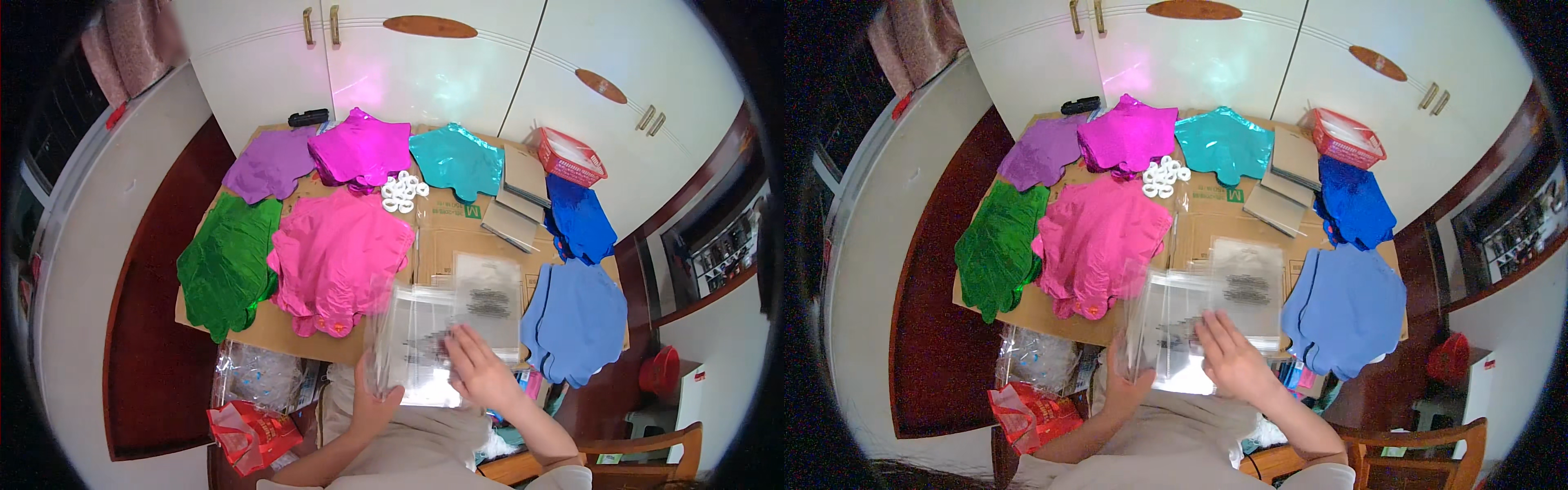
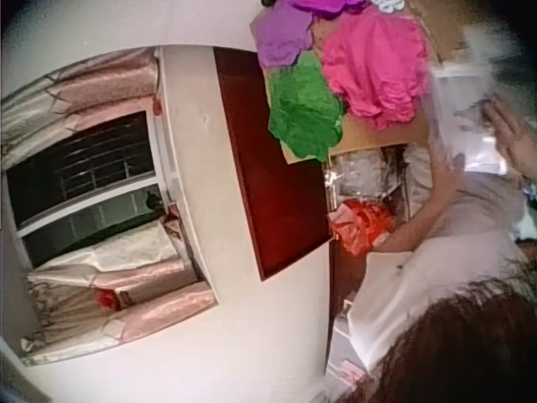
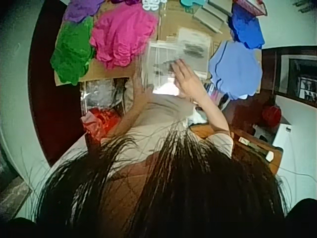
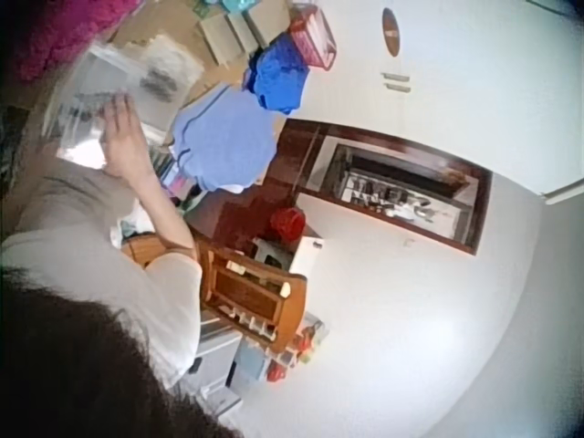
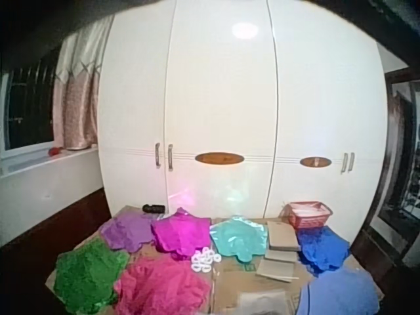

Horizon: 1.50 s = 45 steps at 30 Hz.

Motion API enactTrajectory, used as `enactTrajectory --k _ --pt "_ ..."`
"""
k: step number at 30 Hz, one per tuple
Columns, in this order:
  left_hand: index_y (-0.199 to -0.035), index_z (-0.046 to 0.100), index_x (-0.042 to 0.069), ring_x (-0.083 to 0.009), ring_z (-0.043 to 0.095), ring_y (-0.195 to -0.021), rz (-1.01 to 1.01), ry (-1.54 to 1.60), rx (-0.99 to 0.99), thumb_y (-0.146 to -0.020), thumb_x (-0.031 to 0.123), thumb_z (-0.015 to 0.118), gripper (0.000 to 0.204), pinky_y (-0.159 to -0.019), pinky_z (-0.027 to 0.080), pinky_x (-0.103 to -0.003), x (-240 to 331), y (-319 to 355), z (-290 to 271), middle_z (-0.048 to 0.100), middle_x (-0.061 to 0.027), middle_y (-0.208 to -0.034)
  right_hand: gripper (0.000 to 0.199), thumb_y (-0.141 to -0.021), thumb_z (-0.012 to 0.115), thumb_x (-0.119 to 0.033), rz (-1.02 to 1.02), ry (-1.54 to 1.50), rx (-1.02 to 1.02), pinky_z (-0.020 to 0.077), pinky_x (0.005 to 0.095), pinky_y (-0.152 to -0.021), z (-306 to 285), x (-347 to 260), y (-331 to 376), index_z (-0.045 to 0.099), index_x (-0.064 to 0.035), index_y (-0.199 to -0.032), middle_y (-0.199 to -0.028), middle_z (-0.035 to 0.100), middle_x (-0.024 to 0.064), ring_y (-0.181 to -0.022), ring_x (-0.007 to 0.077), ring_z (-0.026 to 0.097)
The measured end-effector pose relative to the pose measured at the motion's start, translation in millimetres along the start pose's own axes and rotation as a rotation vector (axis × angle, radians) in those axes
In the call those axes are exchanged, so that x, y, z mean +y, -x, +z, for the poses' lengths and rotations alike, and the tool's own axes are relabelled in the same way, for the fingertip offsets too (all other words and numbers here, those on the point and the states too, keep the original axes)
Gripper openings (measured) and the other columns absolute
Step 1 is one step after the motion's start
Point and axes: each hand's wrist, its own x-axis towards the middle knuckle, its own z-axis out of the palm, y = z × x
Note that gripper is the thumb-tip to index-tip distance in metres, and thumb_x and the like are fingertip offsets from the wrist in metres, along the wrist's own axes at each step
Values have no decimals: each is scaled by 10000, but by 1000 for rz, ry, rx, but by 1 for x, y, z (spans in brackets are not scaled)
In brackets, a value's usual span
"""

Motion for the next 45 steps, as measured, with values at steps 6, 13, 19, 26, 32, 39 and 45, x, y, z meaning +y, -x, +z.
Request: enactTrajectory --k 6,13,19,26,32,39,45 --pt "-1385 111 -8 -260 397 -1194 88 -258 16 -661 57 735 958 -1012 324 -358 -1 1 5 347 -183 -1312 352 -700 599 -49 71 49 83 486 346 -863 9 11 9 571 42 -1039 -1076 595 182 -1037 314 574" --pt "-1390 133 -40 -287 338 -1258 114 -356 15 -626 78 741 983 -1056 258 -366 3 -5 0 321 -215 -1348 257 -694 542 52 237 -113 333 503 372 -761 -32 44 5 592 -38 -930 -927 642 145 -857 307 628" --pt "-1409 134 9 -276 408 -1213 116 -286 -12 -655 -35 662 923 -1004 341 -350 17 -15 -33 352 -207 -1337 182 -760 483 46 87 -476 609 397 453 -922 -77 78 -11 613 -47 -847 -937 670 121 -988 292 608" --pt "-1366 170 100 -193 588 -963 -42 265 254 -742 -123 563 771 -813 479 -295 18 -14 -49 548 -160 -1113 170 -755 573 7 -250 -827 49 275 432 -1029 -42 76 -36 689 -111 -799 -1094 629 52 -1266 322 362" --pt "-1246 277 90 -173 589 -855 -26 405 417 -785 -83 563 569 -764 477 -263 2 -12 -53 575 -122 -1033 272 -636 646 48 -280 -706 -205 280 427 -1029 3 95 -48 691 -145 -822 -1247 508 36 -1263 315 321" --pt "-1169 452 59 -165 593 -854 -430 470 192 -846 4 552 342 -747 505 -288 -11 8 -49 580 -77 -1036 327 -629 631 63 -288 -666 -168 306 428 -1008 10 85 -52 686 -169 -853 -1215 522 22 -1220 309 373" --pt "-1256 391 34 -278 556 -1055 -538 703 133 -836 -27 510 440 -902 473 -429 -15 1 -51 534 -122 -1165 325 -628 635 42 -290 -641 -102 314 430 -998 1 69 -60 688 -179 -861 -1216 520 17 -1228 302 376"
